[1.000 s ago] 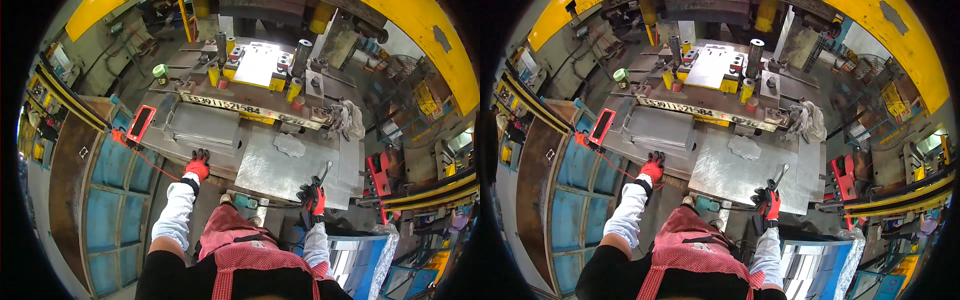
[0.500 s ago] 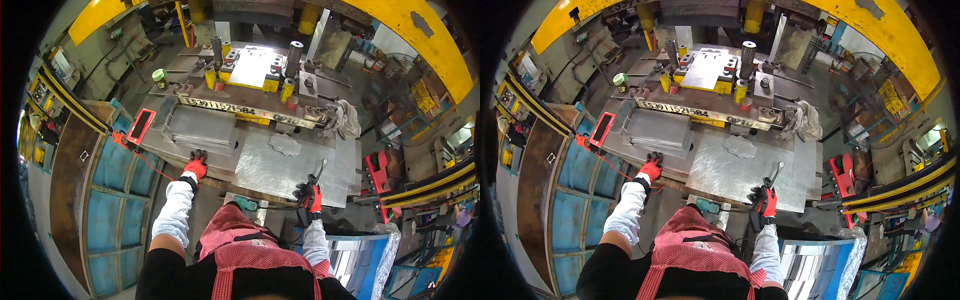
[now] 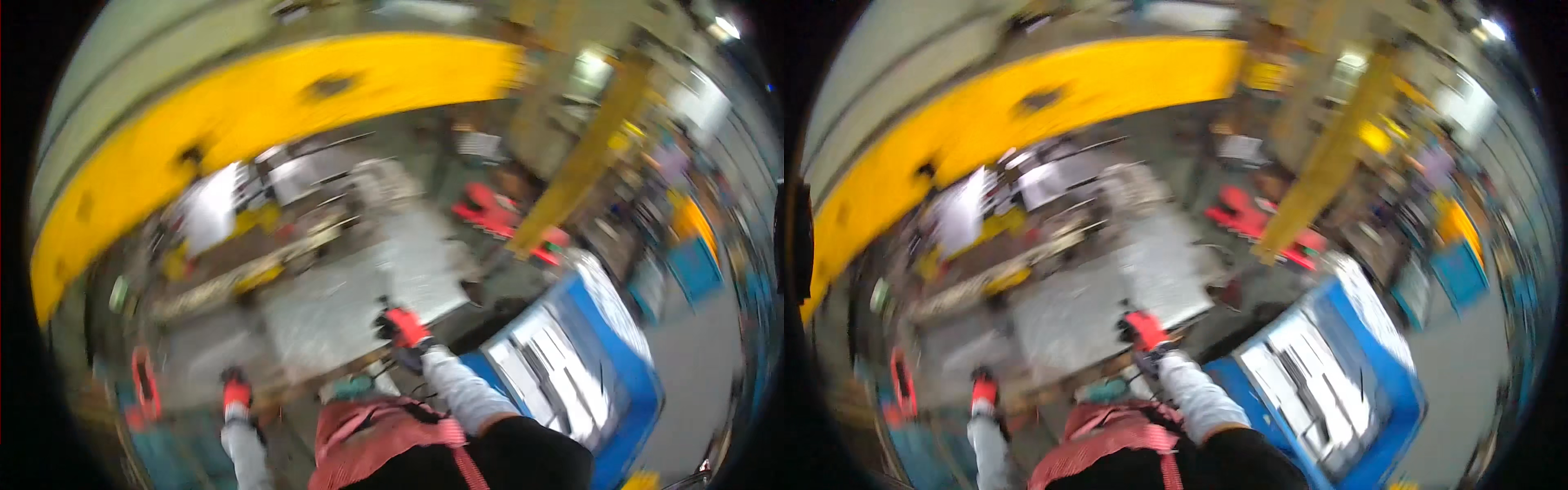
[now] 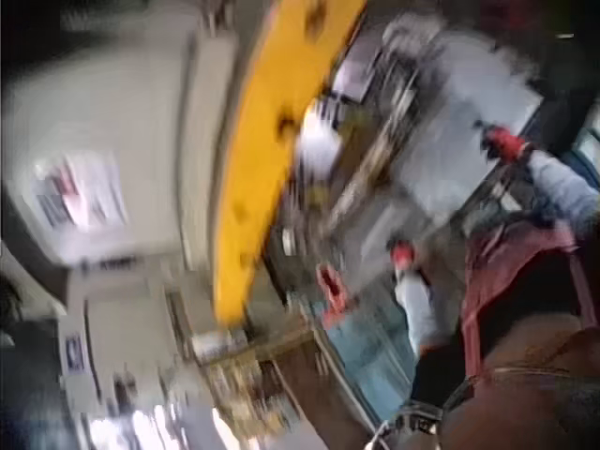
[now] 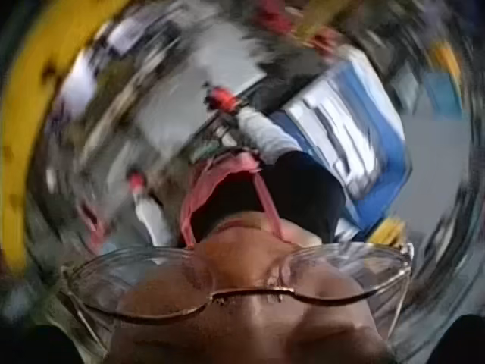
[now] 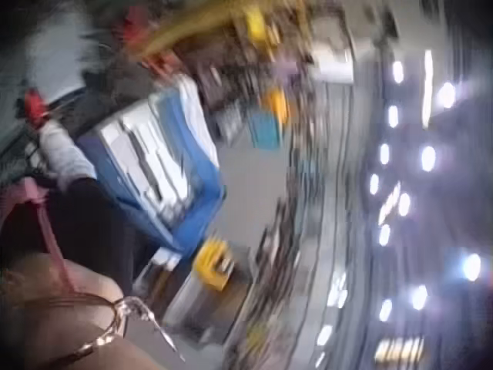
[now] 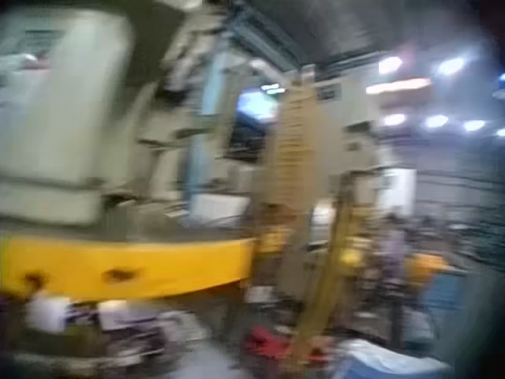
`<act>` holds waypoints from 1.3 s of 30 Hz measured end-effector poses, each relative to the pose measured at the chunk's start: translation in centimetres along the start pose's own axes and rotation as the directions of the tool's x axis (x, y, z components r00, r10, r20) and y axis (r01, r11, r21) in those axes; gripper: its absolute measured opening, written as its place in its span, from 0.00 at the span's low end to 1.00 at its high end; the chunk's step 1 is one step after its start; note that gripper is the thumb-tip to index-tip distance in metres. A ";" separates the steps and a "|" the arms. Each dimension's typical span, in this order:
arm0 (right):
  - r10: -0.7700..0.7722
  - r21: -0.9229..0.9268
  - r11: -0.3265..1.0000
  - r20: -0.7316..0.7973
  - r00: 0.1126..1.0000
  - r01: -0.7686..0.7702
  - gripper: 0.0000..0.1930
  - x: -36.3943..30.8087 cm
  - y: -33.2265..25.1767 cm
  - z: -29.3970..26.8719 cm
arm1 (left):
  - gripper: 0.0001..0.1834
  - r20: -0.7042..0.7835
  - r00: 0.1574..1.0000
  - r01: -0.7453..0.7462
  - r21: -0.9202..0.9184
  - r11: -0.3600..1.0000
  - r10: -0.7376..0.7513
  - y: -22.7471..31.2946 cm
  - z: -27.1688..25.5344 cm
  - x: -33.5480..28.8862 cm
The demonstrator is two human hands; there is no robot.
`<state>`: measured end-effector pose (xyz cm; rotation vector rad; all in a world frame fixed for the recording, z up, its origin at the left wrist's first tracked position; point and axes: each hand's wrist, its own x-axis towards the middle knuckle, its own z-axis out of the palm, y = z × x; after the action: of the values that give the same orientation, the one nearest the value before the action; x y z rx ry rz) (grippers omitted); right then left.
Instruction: Operating a hydraulic press to bend or stamp metal sheets.
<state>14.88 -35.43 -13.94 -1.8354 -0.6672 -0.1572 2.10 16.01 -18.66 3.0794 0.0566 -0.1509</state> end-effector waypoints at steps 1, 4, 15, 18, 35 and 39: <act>0.018 0.101 0.995 0.000 1.000 -0.018 0.19 0.0 1.4 1.1 | 0.22 0.012 1.000 0.005 -0.014 1.000 -0.004 -0.4 0.8 1.2; 0.645 0.791 0.349 0.186 0.741 -0.503 0.18 1.6 0.1 3.1 | 0.21 0.079 0.992 0.102 -0.037 0.994 -0.099 -1.5 2.1 4.3; 0.700 0.886 0.231 0.136 0.701 -0.403 0.21 0.3 -0.7 3.1 | 0.19 0.145 0.986 0.079 0.049 0.996 -0.085 -0.3 2.3 8.3; 0.721 0.897 0.204 0.133 0.680 -0.392 0.18 -0.1 0.2 3.0 | 0.18 0.154 0.986 0.061 0.061 0.996 -0.070 -0.7 2.9 8.5; 0.654 0.884 0.066 0.312 0.689 -0.463 0.22 0.9 -0.2 0.6 | 0.30 0.151 0.888 0.461 -0.258 0.849 -0.435 3.3 -5.1 -1.6; 0.619 0.793 0.296 0.266 0.739 -0.533 0.27 0.7 0.3 1.7 | 0.31 0.190 0.845 0.533 -0.225 0.815 -0.500 4.0 -4.2 -3.4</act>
<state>15.32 -33.72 -14.54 -0.9675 0.0950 0.5146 -0.70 12.14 -13.92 2.6914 0.8433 -0.3238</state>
